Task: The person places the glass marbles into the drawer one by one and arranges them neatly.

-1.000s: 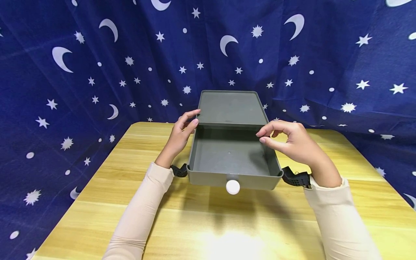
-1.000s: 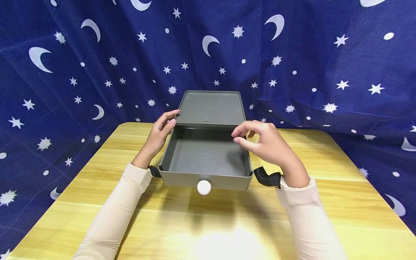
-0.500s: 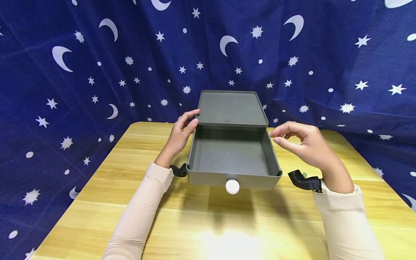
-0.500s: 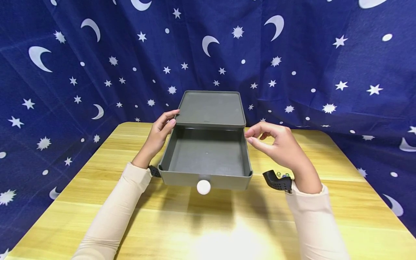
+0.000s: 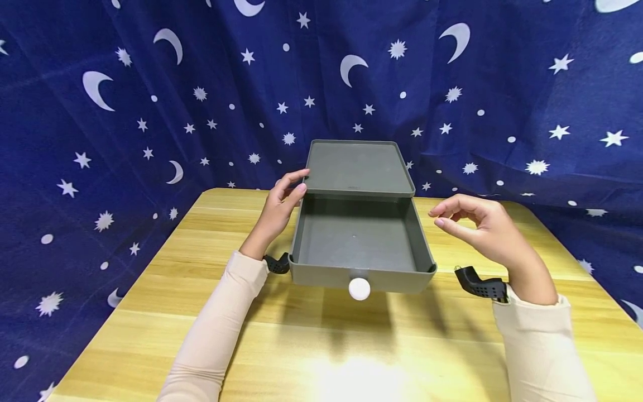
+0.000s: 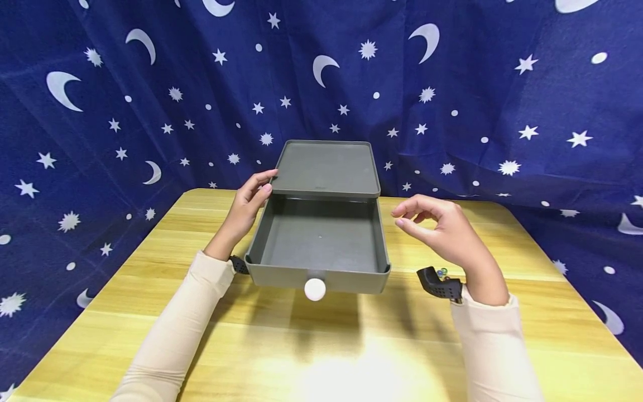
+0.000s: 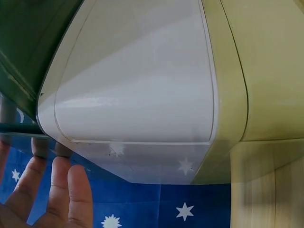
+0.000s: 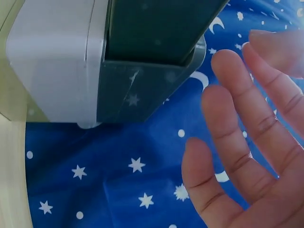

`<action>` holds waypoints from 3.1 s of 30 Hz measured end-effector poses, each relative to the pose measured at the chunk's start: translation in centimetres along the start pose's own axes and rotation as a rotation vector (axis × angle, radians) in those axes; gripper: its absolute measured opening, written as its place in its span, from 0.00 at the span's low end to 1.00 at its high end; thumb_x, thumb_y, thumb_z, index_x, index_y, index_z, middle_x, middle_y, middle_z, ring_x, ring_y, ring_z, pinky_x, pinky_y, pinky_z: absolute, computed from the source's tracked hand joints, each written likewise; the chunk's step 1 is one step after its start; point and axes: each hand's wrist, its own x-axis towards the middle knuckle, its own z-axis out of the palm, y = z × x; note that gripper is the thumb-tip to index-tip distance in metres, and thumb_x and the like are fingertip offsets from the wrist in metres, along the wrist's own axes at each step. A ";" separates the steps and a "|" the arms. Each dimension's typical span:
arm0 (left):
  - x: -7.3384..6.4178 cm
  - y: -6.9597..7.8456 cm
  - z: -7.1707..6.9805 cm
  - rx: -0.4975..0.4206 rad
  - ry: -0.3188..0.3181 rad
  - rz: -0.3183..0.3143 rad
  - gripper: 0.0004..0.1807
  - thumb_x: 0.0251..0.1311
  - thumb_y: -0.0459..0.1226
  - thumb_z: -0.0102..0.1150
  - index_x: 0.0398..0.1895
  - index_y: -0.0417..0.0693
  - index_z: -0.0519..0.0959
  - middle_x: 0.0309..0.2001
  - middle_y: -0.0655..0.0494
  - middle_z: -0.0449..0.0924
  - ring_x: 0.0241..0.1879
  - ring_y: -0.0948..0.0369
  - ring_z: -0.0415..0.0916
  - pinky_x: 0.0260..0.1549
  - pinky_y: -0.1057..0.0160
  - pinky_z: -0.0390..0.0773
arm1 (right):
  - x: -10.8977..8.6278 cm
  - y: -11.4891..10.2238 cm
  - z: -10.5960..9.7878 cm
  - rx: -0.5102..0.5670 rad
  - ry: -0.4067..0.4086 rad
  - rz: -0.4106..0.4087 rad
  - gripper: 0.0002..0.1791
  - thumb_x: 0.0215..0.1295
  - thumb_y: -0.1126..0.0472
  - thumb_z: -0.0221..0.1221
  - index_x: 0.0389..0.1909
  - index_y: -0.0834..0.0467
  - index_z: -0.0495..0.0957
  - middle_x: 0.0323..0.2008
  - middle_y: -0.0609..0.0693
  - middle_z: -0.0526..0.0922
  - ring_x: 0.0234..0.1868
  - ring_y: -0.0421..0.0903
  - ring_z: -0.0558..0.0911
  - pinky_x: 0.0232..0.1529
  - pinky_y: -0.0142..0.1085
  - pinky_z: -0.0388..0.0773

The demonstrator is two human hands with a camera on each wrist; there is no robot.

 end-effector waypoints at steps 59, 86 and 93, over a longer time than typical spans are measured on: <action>0.0 0.1 0.1 -0.010 -0.002 0.004 0.27 0.80 0.40 0.50 0.77 0.40 0.72 0.75 0.41 0.70 0.59 0.52 0.74 0.53 0.58 0.76 | -5.5 12.2 -4.1 0.042 -0.230 0.470 0.08 0.70 0.74 0.66 0.47 0.71 0.85 0.40 0.35 0.89 0.41 0.30 0.84 0.44 0.22 0.78; -0.2 0.1 0.3 0.005 0.010 0.000 0.26 0.80 0.38 0.50 0.76 0.40 0.73 0.71 0.41 0.72 0.58 0.52 0.75 0.53 0.58 0.77 | -7.0 14.6 -3.8 0.107 -0.512 0.601 0.15 0.69 0.75 0.66 0.49 0.83 0.77 0.40 0.44 0.89 0.37 0.34 0.84 0.40 0.30 0.83; -0.2 0.2 0.2 0.004 0.011 0.006 0.25 0.81 0.38 0.50 0.76 0.40 0.73 0.72 0.41 0.72 0.59 0.51 0.75 0.54 0.57 0.77 | -6.9 14.5 -3.5 0.089 -0.525 0.633 0.16 0.68 0.73 0.66 0.49 0.82 0.78 0.37 0.45 0.88 0.36 0.34 0.83 0.40 0.30 0.81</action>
